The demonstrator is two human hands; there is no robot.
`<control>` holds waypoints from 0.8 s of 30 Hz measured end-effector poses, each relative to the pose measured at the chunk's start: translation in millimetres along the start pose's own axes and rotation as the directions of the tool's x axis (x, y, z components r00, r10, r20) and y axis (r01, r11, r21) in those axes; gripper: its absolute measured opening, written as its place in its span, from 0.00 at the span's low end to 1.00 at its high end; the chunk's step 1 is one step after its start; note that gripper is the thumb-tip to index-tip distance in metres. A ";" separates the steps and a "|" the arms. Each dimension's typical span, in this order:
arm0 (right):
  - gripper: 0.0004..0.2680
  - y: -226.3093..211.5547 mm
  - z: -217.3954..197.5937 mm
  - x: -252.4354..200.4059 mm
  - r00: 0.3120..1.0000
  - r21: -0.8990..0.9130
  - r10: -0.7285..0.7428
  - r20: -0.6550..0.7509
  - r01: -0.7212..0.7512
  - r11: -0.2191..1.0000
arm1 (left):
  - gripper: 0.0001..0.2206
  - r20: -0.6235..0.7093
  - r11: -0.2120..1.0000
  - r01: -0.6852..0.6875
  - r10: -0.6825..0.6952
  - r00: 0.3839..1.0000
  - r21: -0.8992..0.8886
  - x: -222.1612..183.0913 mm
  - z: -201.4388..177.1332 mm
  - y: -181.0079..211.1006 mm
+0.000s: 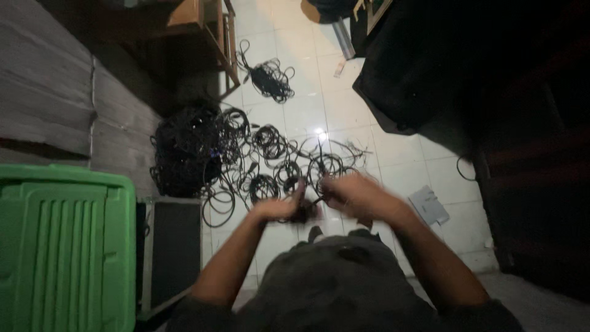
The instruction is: The person coils black cables by hand and places them into a large white plastic bin.
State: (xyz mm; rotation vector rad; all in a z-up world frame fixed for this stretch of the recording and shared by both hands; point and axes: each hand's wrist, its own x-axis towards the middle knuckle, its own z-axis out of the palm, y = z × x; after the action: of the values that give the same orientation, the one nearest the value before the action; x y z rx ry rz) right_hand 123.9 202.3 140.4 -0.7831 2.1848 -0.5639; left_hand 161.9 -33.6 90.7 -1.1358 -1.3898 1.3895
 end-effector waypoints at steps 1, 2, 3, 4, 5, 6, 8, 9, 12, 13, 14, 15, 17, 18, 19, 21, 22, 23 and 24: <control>0.08 20.8 -22.4 -3.5 0.983 -0.072 -0.104 -0.153 0.093 0.993 | 0.51 0.100 0.724 -0.085 0.022 0.995 0.684 0.9 -9.3 -3.1; 0.08 29.1 -23.0 4.3 0.974 0.014 -0.085 -0.208 0.090 0.996 | 0.52 0.181 0.050 -0.179 -0.038 0.983 0.983 2.4 -25.2 -7.8; 0.08 34.3 -15.5 16.9 0.973 0.105 -0.036 -0.227 0.061 0.993 | 0.52 0.196 -0.632 -0.244 -0.147 0.970 0.735 5.0 -38.3 -11.9; 0.08 35.9 -0.7 30.6 0.984 0.214 0.049 -0.174 -0.011 0.977 | 0.51 0.351 -0.654 -0.425 -0.250 0.902 0.626 7.7 -23.1 -15.9; 0.08 34.8 20.6 38.0 0.997 0.276 0.063 -0.054 -0.046 0.960 | 0.50 0.492 -0.647 -0.589 -0.356 0.795 0.483 10.0 -4.3 -19.0; 0.08 32.6 46.2 31.7 0.998 0.277 0.013 0.058 -0.029 0.960 | 0.48 0.653 -0.478 -0.746 -0.385 0.652 0.464 10.7 -1.8 -19.0; 0.08 38.3 64.1 8.5 0.964 0.051 -0.233 0.124 0.229 0.972 | 0.47 0.820 -0.708 -0.658 -0.201 0.536 0.256 19.0 27.1 -9.8; 0.08 47.1 54.9 -1.3 0.966 -0.003 -0.246 0.084 0.247 0.969 | 0.48 0.880 -0.948 -0.281 -0.005 0.474 0.147 23.4 39.0 0.5; 0.07 104.2 -24.2 -13.1 0.887 -0.174 -0.308 -0.343 0.262 0.949 | 0.47 0.672 -0.908 0.289 0.419 0.611 0.302 47.1 18.5 34.4; 0.07 127.4 -56.1 -16.7 0.701 -0.288 -0.436 -0.564 0.327 0.900 | 0.45 0.509 -0.894 0.141 0.365 0.780 0.425 59.6 2.0 37.6; 0.07 145.8 -85.8 -10.8 0.659 -0.225 -0.360 -0.660 0.284 0.932 | 0.44 0.373 -0.846 -0.039 0.192 0.908 0.532 74.1 -17.9 35.8; 0.07 157.0 -99.0 -1.4 0.769 -0.046 -0.166 -0.617 0.176 0.983 | 0.43 0.318 -0.784 -0.242 -0.061 0.946 0.571 88.9 -34.5 29.4; 0.08 160.1 -81.8 15.6 0.944 0.213 0.084 -0.320 -0.015 0.977 | 0.41 0.428 -0.517 -0.651 -0.493 0.757 0.555 106.1 -37.8 9.6; 0.08 153.5 -54.8 10.4 0.986 0.249 0.071 -0.149 -0.032 0.968 | 0.40 0.588 -0.326 -0.824 -0.584 0.560 0.463 109.0 -24.0 0.7; 0.09 143.6 -27.4 -4.0 0.999 0.184 -0.053 0.003 0.051 0.982 | 0.39 0.786 -0.197 -0.941 -0.517 0.338 0.275 108.6 -8.6 -4.9; 0.09 123.0 1.2 -51.8 0.927 -0.002 -0.292 0.237 0.301 0.954 | 0.37 0.983 -0.359 -0.932 -0.185 0.010 -0.058 122.7 29.2 -5.9; 0.10 119.1 -9.7 -68.3 0.918 -0.054 -0.301 0.257 0.325 0.944 | 0.36 0.998 -0.619 -0.783 -0.008 -0.068 -0.059 136.8 49.6 -3.5; 0.10 118.3 -25.8 -80.7 0.926 -0.093 -0.288 0.245 0.318 0.943 | 0.35 0.993 -0.745 -0.667 0.091 -0.079 0.015 147.5 59.3 2.3; 0.10 120.8 -45.9 -88.7 0.939 -0.127 -0.260 0.226 0.293 0.948 | 0.37 0.994 -0.690 -0.716 0.053 0.091 0.102 155.3 50.9 9.7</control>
State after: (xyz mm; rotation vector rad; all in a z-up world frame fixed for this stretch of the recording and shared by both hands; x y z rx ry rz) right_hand 94.1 356.1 140.9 -1.1947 1.9561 -0.4262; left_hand 76.7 105.2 74.1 -0.2167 1.2446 2.9873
